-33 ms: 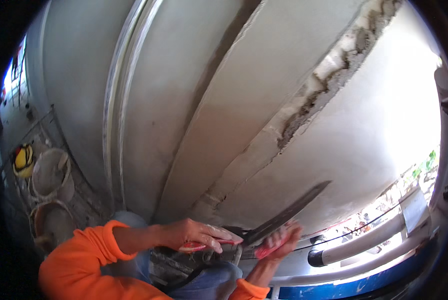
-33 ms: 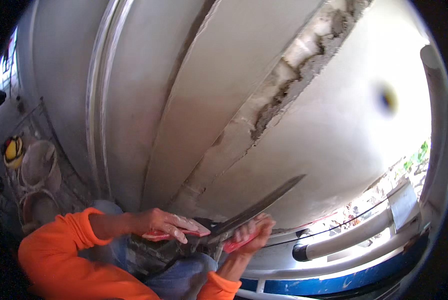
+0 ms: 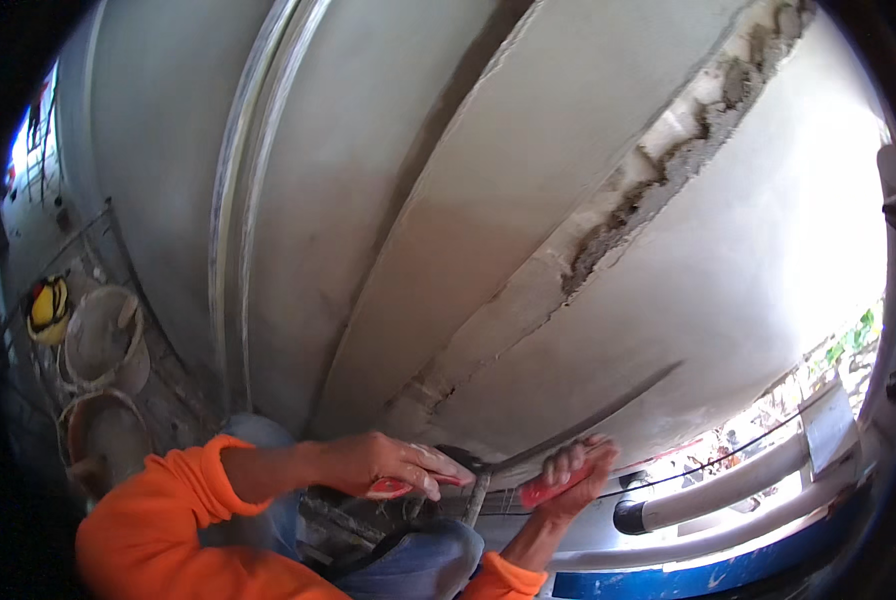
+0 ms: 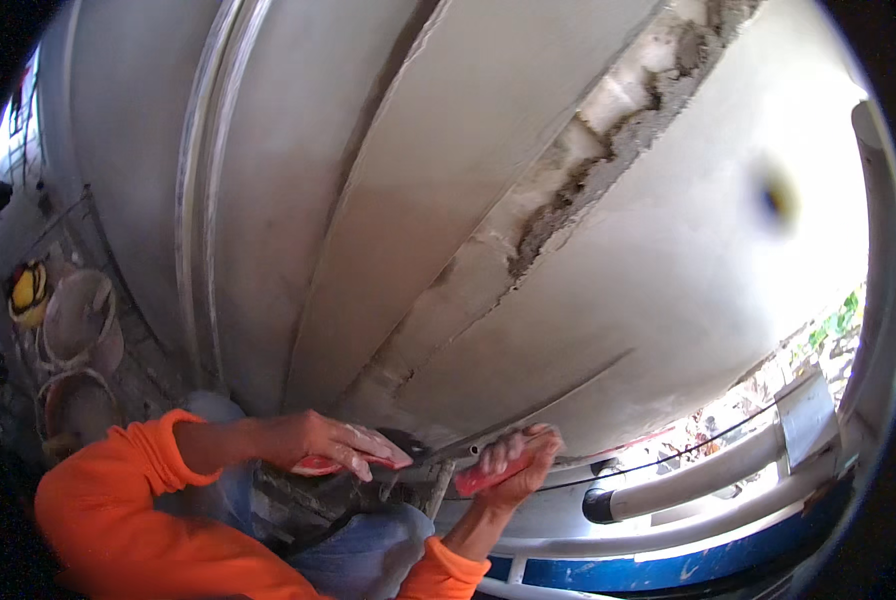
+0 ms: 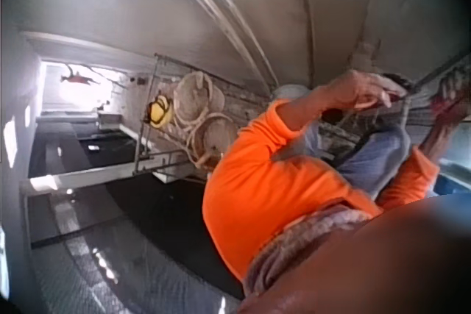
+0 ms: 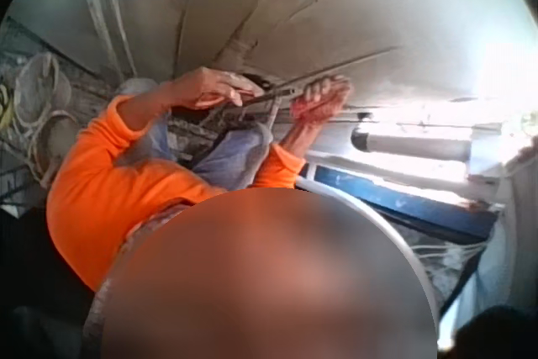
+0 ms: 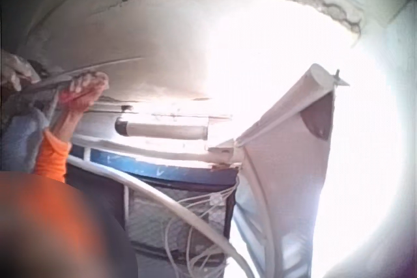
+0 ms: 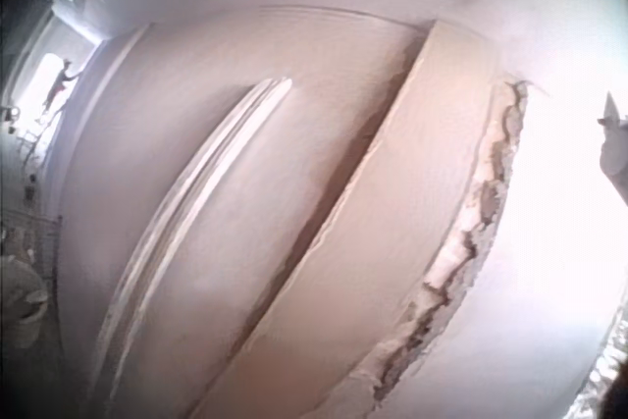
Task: The person applies plaster to a ceiling using a trowel and hawk. They scoop plaster from a bucket, spread it along a joint, and smooth the surface repeatedly.
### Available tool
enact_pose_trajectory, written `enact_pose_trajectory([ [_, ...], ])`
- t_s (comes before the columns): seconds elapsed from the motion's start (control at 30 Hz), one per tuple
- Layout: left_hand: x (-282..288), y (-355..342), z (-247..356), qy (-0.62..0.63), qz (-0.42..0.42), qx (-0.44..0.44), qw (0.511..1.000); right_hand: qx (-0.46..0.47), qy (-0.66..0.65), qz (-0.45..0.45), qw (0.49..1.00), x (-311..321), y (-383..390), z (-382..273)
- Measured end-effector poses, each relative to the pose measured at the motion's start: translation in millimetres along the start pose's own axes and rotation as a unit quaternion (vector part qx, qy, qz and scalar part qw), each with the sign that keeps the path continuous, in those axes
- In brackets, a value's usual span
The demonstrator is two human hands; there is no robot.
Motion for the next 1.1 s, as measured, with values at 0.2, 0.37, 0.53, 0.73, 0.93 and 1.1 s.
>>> enact_pose_trajectory([
  [0.2, 7.3, 47.6, -56.1, -0.249, -0.122, 0.243, 0.930, 0.068, 0.444, 0.017, 0.893, -57.6, -19.9, 8.1],
  [0.37, 10.0, 59.7, -51.7, -0.241, -0.155, 0.313, 0.905, 0.126, 0.423, 0.004, 0.897, -109.1, -46.5, 65.4],
  [0.53, 14.5, 69.3, -29.8, -0.201, -0.101, 0.255, 0.940, 0.203, 0.419, 0.016, 0.885, -149.9, -80.9, 94.2],
  [0.73, 27.6, 86.9, -15.5, -0.189, -0.077, 0.233, 0.951, 0.211, 0.436, 0.022, 0.875, -169.0, -100.5, 93.8],
  [0.93, 41.9, 94.9, -13.3, -0.193, -0.059, 0.215, 0.956, 0.187, 0.482, 0.023, 0.856, -142.8, -109.8, 119.3],
  [1.1, 42.2, 99.4, -7.6, -0.168, -0.061, 0.198, 0.964, 0.225, 0.514, 0.015, 0.828, -102.8, -73.7, 175.8],
])
Point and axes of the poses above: each hand's wrist, its own y-axis away from the middle knuckle, its own x-axis out of the back of the hand, z = x × y, the point moved 9 cm from there along -y, towards the middle knuckle, and after that the axes turned 2 degrees about y, right-handed, at the moved point
